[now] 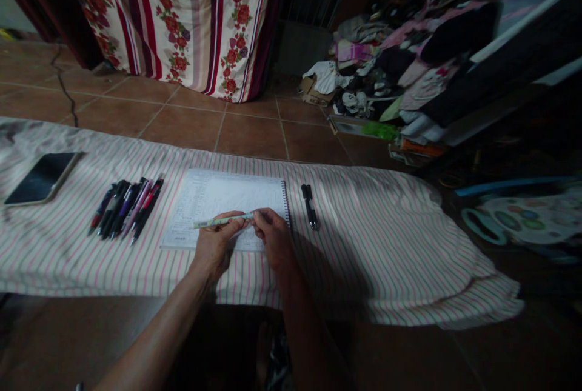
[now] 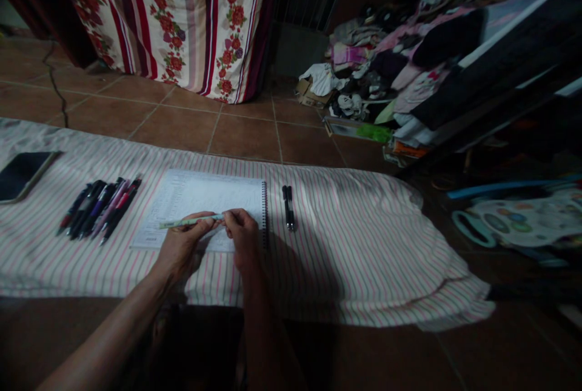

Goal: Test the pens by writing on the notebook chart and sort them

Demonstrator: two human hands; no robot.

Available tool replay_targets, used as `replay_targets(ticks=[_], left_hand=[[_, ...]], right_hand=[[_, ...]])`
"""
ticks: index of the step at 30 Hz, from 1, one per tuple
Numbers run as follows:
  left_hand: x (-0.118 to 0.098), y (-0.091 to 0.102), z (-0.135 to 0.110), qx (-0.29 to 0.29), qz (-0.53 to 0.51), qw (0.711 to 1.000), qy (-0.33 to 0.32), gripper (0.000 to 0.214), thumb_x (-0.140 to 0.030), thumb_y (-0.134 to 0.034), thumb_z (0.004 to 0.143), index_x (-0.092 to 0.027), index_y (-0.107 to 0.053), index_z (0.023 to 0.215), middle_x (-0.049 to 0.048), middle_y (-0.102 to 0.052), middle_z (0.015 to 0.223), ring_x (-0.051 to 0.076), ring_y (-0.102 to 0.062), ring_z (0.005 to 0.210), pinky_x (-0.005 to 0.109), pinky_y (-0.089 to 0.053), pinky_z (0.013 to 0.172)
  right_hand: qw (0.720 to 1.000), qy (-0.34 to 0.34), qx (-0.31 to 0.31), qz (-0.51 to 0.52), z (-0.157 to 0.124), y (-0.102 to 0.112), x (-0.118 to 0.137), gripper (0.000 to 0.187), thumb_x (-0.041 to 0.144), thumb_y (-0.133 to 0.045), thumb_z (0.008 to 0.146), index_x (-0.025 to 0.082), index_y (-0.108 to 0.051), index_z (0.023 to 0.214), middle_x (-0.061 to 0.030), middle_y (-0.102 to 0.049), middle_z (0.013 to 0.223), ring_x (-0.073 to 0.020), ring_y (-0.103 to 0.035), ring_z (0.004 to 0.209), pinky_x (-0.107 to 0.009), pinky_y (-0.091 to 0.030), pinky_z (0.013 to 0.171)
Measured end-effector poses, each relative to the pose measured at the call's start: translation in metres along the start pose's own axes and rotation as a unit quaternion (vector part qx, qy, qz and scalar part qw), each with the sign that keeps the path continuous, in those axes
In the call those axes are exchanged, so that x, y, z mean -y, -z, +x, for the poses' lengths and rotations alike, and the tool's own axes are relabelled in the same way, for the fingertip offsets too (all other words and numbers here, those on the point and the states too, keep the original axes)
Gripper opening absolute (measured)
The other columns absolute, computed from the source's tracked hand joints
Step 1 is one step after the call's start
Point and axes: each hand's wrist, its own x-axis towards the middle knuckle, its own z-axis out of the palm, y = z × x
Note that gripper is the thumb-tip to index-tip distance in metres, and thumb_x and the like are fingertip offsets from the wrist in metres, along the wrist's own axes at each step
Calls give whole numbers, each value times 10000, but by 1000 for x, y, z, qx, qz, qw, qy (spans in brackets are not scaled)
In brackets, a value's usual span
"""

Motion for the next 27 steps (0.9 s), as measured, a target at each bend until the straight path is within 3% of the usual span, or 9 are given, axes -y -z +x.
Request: replay_targets(ticks=[4,7,11,16,22,27], left_hand=[[2,4,3,7,2,1000,-7,312,-204,-783,539,-109,-664,811,49,-702,693,141,-653,688,259,-479,751],[1,4,3,13,10,1000,-6,311,-208,-782,541,-113,-665,813,49,-701,688,141,-651,688,259,-478,747],[-1,1,0,4,14,1000,4,327,-214,-791,518,-112,-669,803,55,-701,689,151,-651,689,274,-481,754],[-2,-1,-1,2,1,1000,1,333,-207,-794,505,-107,-666,795,55,-701,689,150,-650,685,284,-480,767],[-3,0,0,-8,17,1000,-5,334,-207,-790,514,-108,-665,808,52,-701,695,144,-647,690,269,-477,754],[-4,0,0,-4,27,1000,-8,329,-218,-790,515,-106,-667,799,51,-696,683,151,-647,687,278,-481,754]], right_hand=[[999,-44,4,7,-1,0,2,300,442,-649,634,166,-583,731,49,-493,558,-56,-379,482,-195,-255,450],[998,-65,-4,-20,-2,2,1,359,516,-621,650,166,-542,647,36,-506,568,-56,-372,469,-198,-218,422],[998,-36,-12,-50,0,3,0,328,467,-639,635,162,-530,584,44,-484,517,-50,-329,438,-214,-203,420],[1000,-23,-13,-8,0,0,2,263,396,-668,577,162,-554,615,40,-508,537,-56,-350,459,-219,-238,446],[998,-57,1,-4,-3,0,3,339,486,-651,621,162,-556,651,21,-527,597,-65,-397,495,-206,-257,447],[999,-26,0,-20,1,5,-3,330,463,-654,633,157,-539,587,31,-510,539,-56,-360,452,-214,-234,429]])
